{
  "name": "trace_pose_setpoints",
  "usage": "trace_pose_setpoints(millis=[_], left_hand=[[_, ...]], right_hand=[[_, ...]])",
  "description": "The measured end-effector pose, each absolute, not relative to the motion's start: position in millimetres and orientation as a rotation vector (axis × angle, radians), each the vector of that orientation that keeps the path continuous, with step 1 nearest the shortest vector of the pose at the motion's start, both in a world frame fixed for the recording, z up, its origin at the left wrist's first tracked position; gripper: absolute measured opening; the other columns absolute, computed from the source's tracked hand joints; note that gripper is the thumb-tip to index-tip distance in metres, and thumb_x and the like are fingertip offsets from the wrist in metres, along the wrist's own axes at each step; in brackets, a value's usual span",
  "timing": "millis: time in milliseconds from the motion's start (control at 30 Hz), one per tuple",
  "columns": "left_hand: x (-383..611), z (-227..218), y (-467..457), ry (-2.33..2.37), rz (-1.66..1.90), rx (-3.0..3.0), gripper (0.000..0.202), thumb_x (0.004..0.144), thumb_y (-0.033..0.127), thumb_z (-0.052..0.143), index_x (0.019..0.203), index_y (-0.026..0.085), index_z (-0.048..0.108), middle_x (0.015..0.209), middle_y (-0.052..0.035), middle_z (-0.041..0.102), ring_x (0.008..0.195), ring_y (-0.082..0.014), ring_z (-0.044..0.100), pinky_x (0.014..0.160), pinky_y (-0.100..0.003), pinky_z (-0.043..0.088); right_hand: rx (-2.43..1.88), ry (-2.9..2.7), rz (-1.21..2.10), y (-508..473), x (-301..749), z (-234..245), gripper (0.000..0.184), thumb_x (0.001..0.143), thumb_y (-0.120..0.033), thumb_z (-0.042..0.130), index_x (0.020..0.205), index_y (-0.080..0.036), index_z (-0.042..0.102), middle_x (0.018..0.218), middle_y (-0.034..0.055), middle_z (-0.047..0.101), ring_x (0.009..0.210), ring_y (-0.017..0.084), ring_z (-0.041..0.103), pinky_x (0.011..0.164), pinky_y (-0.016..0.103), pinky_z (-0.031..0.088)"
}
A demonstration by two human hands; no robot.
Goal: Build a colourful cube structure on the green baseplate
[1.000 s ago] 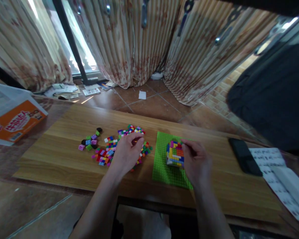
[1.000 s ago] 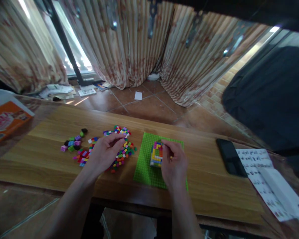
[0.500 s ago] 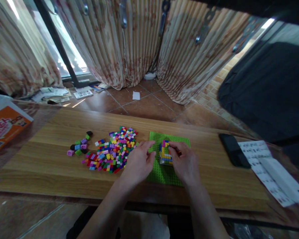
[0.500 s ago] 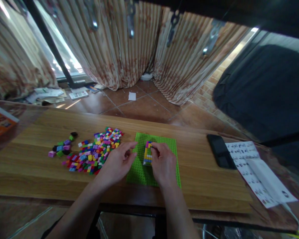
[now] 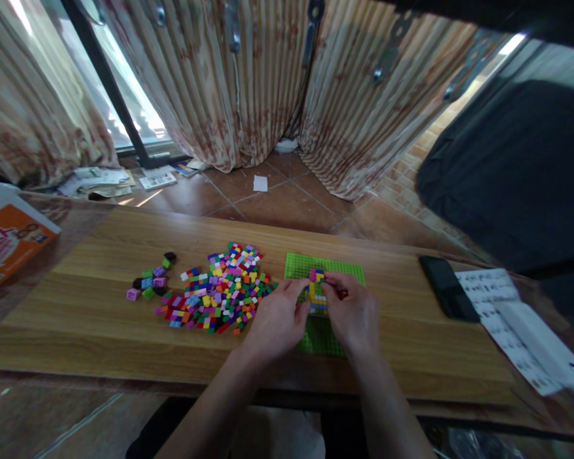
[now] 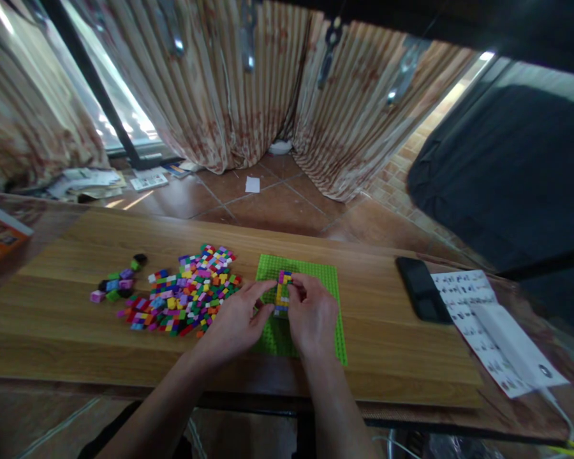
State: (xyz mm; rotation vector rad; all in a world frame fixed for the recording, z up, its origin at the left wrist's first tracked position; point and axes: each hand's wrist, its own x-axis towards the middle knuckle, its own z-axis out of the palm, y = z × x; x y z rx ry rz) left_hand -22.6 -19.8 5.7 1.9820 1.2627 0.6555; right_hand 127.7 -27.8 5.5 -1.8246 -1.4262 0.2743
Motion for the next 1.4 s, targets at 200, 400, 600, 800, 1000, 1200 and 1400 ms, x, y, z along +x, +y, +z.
trace_pose_setpoints(millis=[200, 400, 600, 800, 1000, 1200, 1400], left_hand=[[-21.9, 5.4, -19.2, 1.269, 0.639, 1.992, 0.039, 0.088, 0.019, 0.048, 0.126, 0.018, 0.056, 0.120, -0.0118, 0.064, 0.094, -0.0223, 0.066, 0.086, -0.037, 0.053], [-21.3, 4.9, -20.4, 1.276, 0.639, 2.007, 0.039, 0.088, 0.019, 0.049, 0.126, 0.020, 0.056, 0.118, -0.0108, 0.065, 0.096, -0.0224, 0.066, 0.087, -0.037, 0.052], [-21.8, 5.8, -21.4, 1.269, 0.626, 2.019, 0.038, 0.088, 0.019, 0.047, 0.126, 0.018, 0.057, 0.117, -0.0116, 0.066, 0.098, -0.0236, 0.066, 0.087, -0.038, 0.052], [-22.0, 5.8, -20.5, 1.277, 0.620, 2.021, 0.038, 0.088, 0.020, 0.049, 0.125, 0.018, 0.058, 0.115, -0.0117, 0.067, 0.101, -0.0249, 0.065, 0.091, -0.039, 0.051], [-21.8, 7.6, -20.7, 1.287, 0.609, 2.004, 0.036, 0.088, 0.021, 0.050, 0.123, 0.018, 0.059, 0.115, -0.0116, 0.067, 0.102, -0.0257, 0.065, 0.092, -0.040, 0.051], [-22.4, 7.3, -20.7, 1.281, 0.620, 2.012, 0.035, 0.089, 0.021, 0.048, 0.122, 0.016, 0.060, 0.113, -0.0121, 0.067, 0.102, -0.0256, 0.065, 0.091, -0.039, 0.051], [-23.6, 7.1, -21.1, 1.280, 0.615, 2.027, 0.035, 0.089, 0.022, 0.049, 0.121, 0.017, 0.060, 0.114, -0.0114, 0.067, 0.103, -0.0251, 0.065, 0.092, -0.038, 0.051]], right_hand=[[-1.801, -1.425, 0.267, -29.1, 126.4, 4.4, 0.021, 0.081, -0.025, 0.054, 0.092, -0.020, 0.071, 0.087, 0.0063, 0.075, 0.074, 0.020, 0.069, 0.071, 0.035, 0.054], [-1.808, -1.370, 0.267, -28.4, 124.7, 4.1, 0.020, 0.081, -0.026, 0.055, 0.089, -0.020, 0.071, 0.085, 0.0067, 0.076, 0.073, 0.020, 0.070, 0.070, 0.034, 0.054], [-1.826, -1.365, 0.261, -27.8, 124.5, 4.5, 0.019, 0.081, -0.028, 0.057, 0.089, -0.019, 0.071, 0.085, 0.0069, 0.076, 0.073, 0.020, 0.070, 0.071, 0.034, 0.054], [-1.823, -1.366, 0.289, -30.7, 126.5, 8.1, 0.021, 0.083, -0.031, 0.056, 0.090, -0.020, 0.072, 0.084, 0.0061, 0.075, 0.068, 0.019, 0.068, 0.066, 0.032, 0.052], [-1.826, -1.389, -0.010, -27.0, 133.4, 6.3, 0.027, 0.088, -0.038, 0.053, 0.092, -0.018, 0.070, 0.087, 0.0101, 0.071, 0.080, 0.024, 0.063, 0.076, 0.038, 0.049], [-1.841, -1.534, -0.090, -18.9, 134.1, -5.3, 0.029, 0.089, -0.035, 0.053, 0.102, -0.014, 0.068, 0.105, 0.0152, 0.067, 0.103, 0.028, 0.057, 0.094, 0.047, 0.042], [-1.823, -1.520, 0.026, -17.6, 133.8, -7.0, 0.026, 0.087, -0.034, 0.055, 0.097, -0.015, 0.069, 0.100, 0.0133, 0.068, 0.097, 0.026, 0.059, 0.092, 0.044, 0.043]])
